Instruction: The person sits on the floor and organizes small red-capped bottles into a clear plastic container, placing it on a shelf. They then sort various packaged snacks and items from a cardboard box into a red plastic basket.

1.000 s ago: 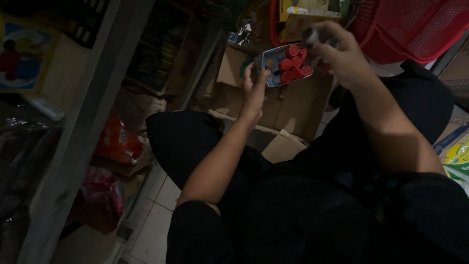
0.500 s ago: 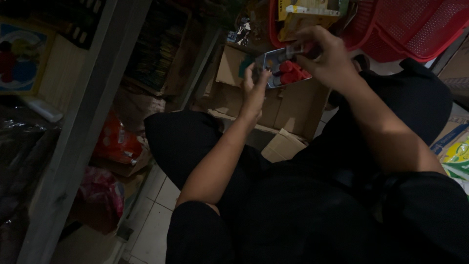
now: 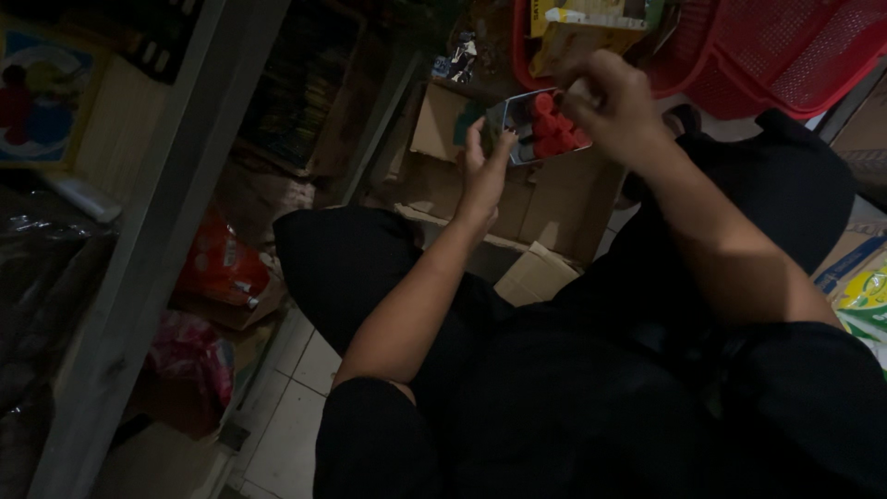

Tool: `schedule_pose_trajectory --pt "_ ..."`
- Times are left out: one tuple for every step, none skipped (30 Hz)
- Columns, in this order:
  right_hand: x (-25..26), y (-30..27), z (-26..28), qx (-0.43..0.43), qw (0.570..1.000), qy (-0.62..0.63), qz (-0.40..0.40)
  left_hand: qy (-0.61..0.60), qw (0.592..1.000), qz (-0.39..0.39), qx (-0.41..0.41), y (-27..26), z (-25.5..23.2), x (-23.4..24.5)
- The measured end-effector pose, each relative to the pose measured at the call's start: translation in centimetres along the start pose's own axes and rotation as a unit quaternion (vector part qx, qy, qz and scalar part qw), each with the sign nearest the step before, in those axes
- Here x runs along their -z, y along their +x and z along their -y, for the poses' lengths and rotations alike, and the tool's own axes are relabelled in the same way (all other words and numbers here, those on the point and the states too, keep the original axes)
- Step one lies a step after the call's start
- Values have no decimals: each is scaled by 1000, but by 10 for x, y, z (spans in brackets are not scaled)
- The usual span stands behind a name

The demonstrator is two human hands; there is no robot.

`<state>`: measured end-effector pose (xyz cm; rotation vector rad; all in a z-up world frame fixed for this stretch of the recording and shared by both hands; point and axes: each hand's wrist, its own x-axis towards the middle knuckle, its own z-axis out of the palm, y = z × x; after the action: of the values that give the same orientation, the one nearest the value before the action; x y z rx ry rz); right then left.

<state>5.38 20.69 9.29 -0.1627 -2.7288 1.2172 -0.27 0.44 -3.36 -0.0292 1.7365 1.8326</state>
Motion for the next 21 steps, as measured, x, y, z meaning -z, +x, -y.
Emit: schedule_pose_trajectory --pt "2 0 -4 6 997 74 7 -15 1000 7 -10 0 0 0" --pt "4 0 -8 12 989 148 13 -30 999 14 -19 -1 -1 0" --pt "5 0 -10 17 975 220 20 -27 1000 12 -11 -3 -3 0" --pt "6 0 -11 21 970 242 35 -24 1000 10 -2 -4 -5 0" --pt "6 0 -11 24 963 263 51 -21 1000 9 6 -6 -6 0" --pt "6 -2 -9 27 956 284 67 -17 1000 4 20 -8 -8 1" --pt "5 -2 -5 26 961 265 76 -12 999 0 33 -9 -10 1" --pt "2 -3 0 25 965 245 87 -8 999 -5 46 -9 -12 1" --pt "1 -3 6 25 969 226 97 -6 999 -6 51 -9 -14 2" --pt "-1 -3 13 49 978 177 100 -4 998 -8 56 -9 -15 3" --pt "-3 -5 20 73 984 128 102 -2 998 -9 61 -7 -15 4" --pt "-5 -7 28 96 987 78 103 -10 998 -9 58 -6 -15 6" --pt "-7 -10 35 116 987 37 101 -18 998 -8 54 -4 -15 8" --pt "-9 -13 41 133 986 -4 99 -25 998 -7 52 -3 -14 9" --pt "-11 -14 46 151 983 -44 97 -38 998 -6 51 -1 -12 10" --pt "-12 -15 50 162 981 -41 98 -50 997 -6 50 -1 -10 11" --pt "-12 -16 53 173 979 -37 100 -63 997 -5 50 -1 -8 11" --pt "-12 -15 54 185 977 -35 101 -72 997 -4 30 -1 -8 11" --pt "-11 -15 55 180 978 -26 103 -80 997 -3 11 -1 -9 10" --pt "-11 -13 55 175 979 -17 105 -89 996 -2 -10 -1 -10 9" --pt "-11 -13 55 170 980 -8 107 -90 996 -3 -3 -2 -12 9"
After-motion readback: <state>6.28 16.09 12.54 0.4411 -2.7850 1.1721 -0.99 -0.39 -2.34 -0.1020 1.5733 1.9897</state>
